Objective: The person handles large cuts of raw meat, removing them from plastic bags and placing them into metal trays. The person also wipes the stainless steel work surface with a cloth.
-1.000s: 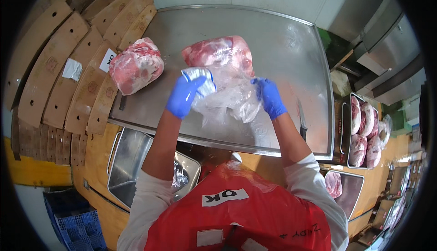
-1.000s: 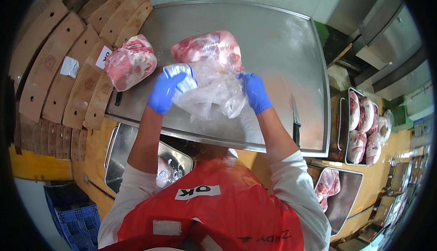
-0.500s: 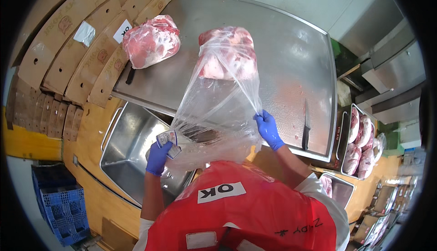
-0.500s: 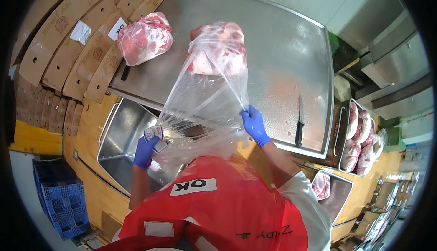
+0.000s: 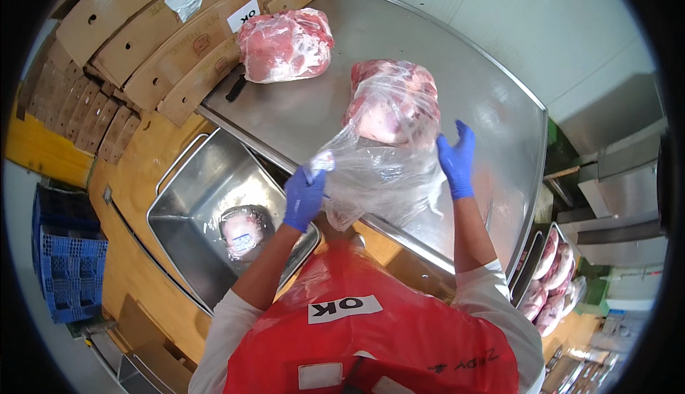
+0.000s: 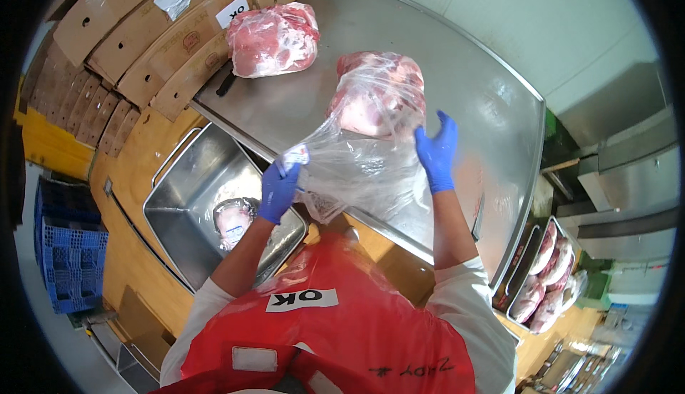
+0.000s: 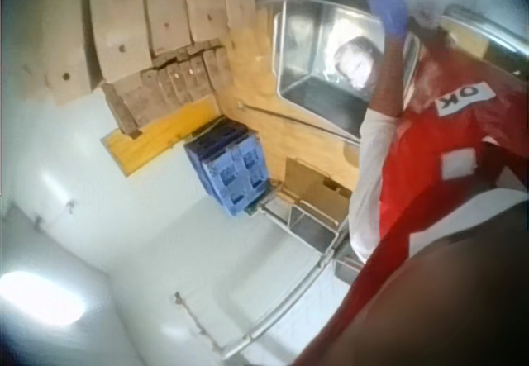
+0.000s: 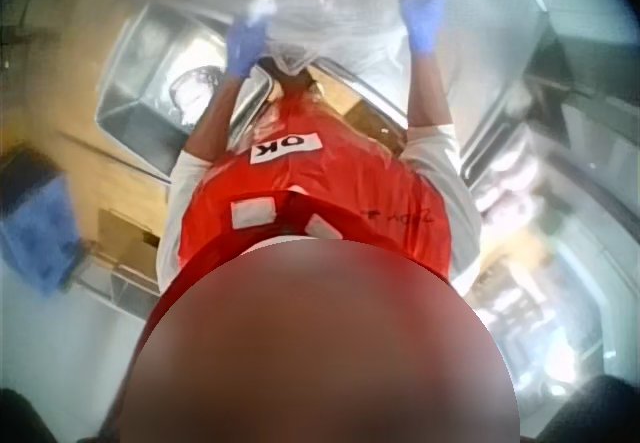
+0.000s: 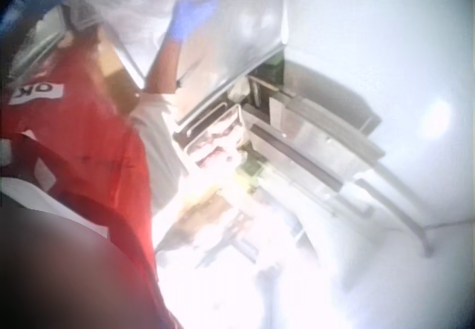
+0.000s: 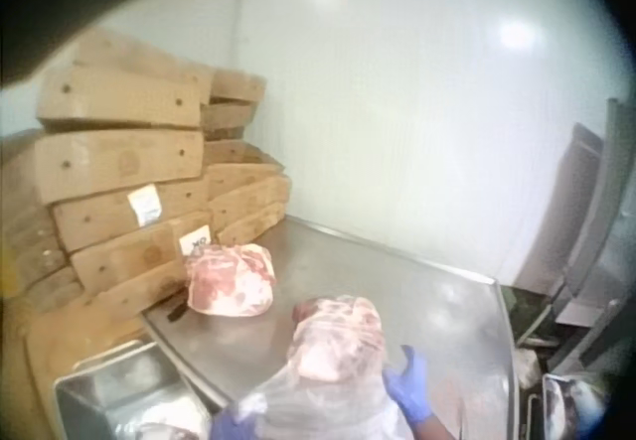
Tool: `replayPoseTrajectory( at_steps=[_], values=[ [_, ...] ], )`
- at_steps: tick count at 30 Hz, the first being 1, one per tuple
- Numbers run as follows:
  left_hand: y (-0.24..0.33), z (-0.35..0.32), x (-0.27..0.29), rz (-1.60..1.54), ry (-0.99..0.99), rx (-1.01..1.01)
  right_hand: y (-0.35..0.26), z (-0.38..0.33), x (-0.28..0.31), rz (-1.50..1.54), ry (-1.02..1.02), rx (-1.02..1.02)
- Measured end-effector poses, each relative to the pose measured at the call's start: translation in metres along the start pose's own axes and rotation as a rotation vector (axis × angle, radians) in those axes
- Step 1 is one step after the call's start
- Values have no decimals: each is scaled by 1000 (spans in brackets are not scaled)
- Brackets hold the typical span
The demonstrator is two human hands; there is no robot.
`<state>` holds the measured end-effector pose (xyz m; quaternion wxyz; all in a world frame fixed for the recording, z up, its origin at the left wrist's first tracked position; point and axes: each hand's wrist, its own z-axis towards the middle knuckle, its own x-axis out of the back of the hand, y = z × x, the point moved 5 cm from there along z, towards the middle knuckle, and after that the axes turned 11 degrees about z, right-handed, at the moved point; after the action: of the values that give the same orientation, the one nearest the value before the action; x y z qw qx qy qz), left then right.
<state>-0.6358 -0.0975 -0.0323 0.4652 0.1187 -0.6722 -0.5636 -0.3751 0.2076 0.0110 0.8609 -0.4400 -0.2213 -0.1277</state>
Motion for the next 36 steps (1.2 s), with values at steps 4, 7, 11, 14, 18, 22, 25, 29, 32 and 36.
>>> replayPoseTrajectory(
  at_steps=[4, 7, 11, 14, 18, 22, 25, 29, 32, 36],
  values=[
    [62, 4, -38, -21, 11, -339, -36, 35, -97, 5, -233, 196],
    [79, 17, -50, 87, 114, -551, -11, 56, -154, -225, -379, 171],
    [70, 42, -63, 188, 204, -601, 42, 100, -164, -200, -204, 117],
    [53, 67, -82, 379, 216, -636, 121, 139, -96, -117, 233, -98],
    [-31, 131, -145, 290, -2, -530, 213, 163, 11, -49, 451, -393],
    [-60, 142, -192, -188, -63, 19, 181, 139, 1, 305, 120, -266],
    [-33, 121, -199, -91, -21, 66, 106, 95, -49, 444, -188, -218],
    [-27, 114, -206, -73, -77, -122, -9, 74, -123, 204, -258, 339],
    [17, 100, -187, 127, -228, -129, 6, 76, -159, -249, -393, 312],
    [26, 89, -166, 327, -212, -257, 21, 86, -176, -128, -329, 205]
  ],
)
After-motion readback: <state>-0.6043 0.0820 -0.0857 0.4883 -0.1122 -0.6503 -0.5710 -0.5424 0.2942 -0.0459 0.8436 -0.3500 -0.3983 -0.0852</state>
